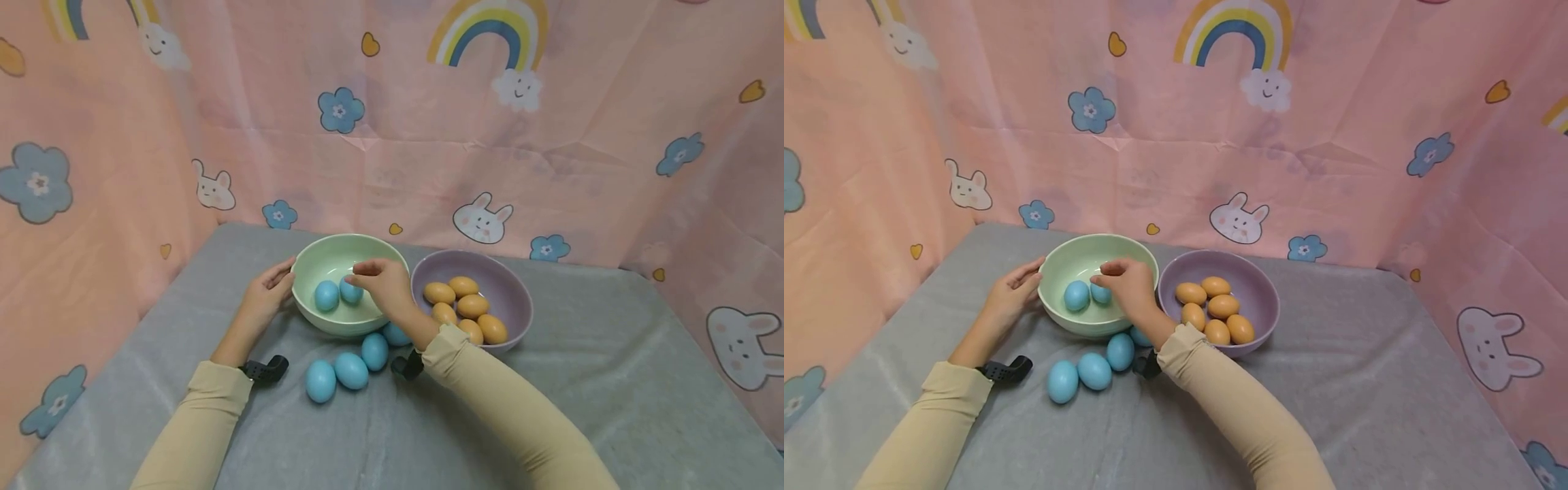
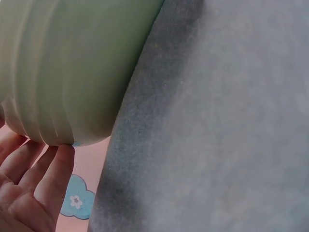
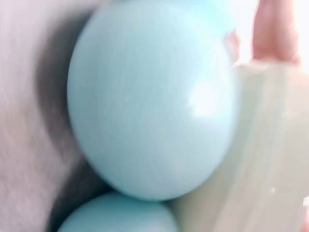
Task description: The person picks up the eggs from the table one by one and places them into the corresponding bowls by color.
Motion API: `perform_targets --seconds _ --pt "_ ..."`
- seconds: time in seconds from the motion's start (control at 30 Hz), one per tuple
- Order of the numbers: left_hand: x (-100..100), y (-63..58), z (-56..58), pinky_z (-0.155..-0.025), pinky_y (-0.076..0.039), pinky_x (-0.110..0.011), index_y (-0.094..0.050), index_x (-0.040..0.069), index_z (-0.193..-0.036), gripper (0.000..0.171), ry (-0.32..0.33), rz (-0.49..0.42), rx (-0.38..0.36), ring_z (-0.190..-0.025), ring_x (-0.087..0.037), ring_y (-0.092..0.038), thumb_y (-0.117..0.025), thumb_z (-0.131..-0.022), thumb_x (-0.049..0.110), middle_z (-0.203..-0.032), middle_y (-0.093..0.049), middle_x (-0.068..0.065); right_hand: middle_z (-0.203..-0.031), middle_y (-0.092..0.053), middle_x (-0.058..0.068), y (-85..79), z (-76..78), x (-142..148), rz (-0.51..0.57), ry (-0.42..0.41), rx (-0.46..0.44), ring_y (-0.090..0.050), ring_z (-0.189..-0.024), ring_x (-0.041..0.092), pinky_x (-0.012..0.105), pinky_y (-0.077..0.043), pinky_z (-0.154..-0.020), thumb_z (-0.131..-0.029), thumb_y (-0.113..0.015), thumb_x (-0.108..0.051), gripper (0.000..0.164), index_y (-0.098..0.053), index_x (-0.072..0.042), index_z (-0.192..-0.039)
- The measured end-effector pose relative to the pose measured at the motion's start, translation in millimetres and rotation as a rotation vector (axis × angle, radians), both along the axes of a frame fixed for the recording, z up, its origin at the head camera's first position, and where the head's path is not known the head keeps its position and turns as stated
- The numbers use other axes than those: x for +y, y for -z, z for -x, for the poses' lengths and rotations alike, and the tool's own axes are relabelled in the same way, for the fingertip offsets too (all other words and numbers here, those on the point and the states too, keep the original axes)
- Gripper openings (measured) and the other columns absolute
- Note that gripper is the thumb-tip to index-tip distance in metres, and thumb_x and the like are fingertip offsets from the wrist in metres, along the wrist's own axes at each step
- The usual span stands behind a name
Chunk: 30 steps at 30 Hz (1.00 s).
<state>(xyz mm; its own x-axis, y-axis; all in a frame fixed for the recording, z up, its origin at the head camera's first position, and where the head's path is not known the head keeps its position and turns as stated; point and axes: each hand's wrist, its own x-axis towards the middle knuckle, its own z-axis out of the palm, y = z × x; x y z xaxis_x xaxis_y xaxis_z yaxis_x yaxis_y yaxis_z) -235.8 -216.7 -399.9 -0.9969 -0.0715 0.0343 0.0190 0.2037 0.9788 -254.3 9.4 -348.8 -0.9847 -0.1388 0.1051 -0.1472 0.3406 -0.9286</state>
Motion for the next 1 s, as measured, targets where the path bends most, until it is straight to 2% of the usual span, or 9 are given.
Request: perform_targets --seconds 0.13,0.43,0.7,0.8,1.0 --pt "0.1 -1.7 -0.3 -0.094 -0.051 -0.013 -0.042 0.012 -0.152 0.05 -0.002 0.001 -0.002 -0.137 -0.027 -0.051 -0.052 -0.105 0.025 -0.152 -0.048 -0.013 -0.104 -0.076 0.013 -6.7 -16.4 6.4 0.071 -0.035 -0.014 -0.068 -0.104 0.022 0.032 -0.058 -0.092 -0.084 -0.079 -0.013 0.023 -0.076 0.0 -0.102" --pt "0.2 -2.3 -0.8 -0.092 -0.051 -0.01 -0.042 0.01 -0.151 0.05 -0.002 -0.016 0.002 -0.136 -0.027 -0.051 -0.052 -0.104 0.022 -0.151 -0.049 -0.015 -0.105 -0.077 0.008 -11.6 -45.3 22.3 0.131 -0.099 -0.054 -0.07 -0.103 0.016 0.031 -0.058 -0.092 -0.084 -0.079 -0.016 0.023 -0.077 -0.008 -0.105" --pt "-0.9 -2.9 -1.2 -0.094 -0.049 -0.008 -0.042 0.009 -0.152 0.049 -0.001 -0.038 0.002 -0.139 -0.028 -0.048 -0.051 -0.105 0.022 -0.153 -0.046 -0.015 -0.107 -0.077 0.005 -7.7 -72.7 24.6 0.063 -0.203 -0.111 -0.068 -0.107 0.012 0.033 -0.055 -0.097 -0.082 -0.081 -0.017 0.026 -0.077 -0.009 -0.106" --pt "-0.5 -2.6 -1.1 -0.092 -0.049 -0.008 -0.042 0.009 -0.151 0.05 0.002 -0.041 0.008 -0.139 -0.029 -0.048 -0.052 -0.104 0.022 -0.153 -0.046 -0.016 -0.108 -0.076 0.008 -2.9 -80.8 22.5 0.049 -0.245 -0.135 -0.068 -0.108 0.016 0.03 -0.055 -0.096 -0.081 -0.083 -0.017 0.028 -0.077 -0.008 -0.107" --pt "0.7 -0.9 -0.9 -0.091 -0.05 -0.008 -0.042 0.009 -0.151 0.05 0.002 -0.035 0.007 -0.138 -0.027 -0.05 -0.053 -0.104 0.022 -0.152 -0.048 -0.015 -0.114 -0.073 0.019 7.3 -89.8 17.9 0.055 -0.336 -0.172 -0.069 -0.109 0.03 0.023 -0.058 -0.09 -0.079 -0.084 -0.011 0.038 -0.072 0.002 -0.113"
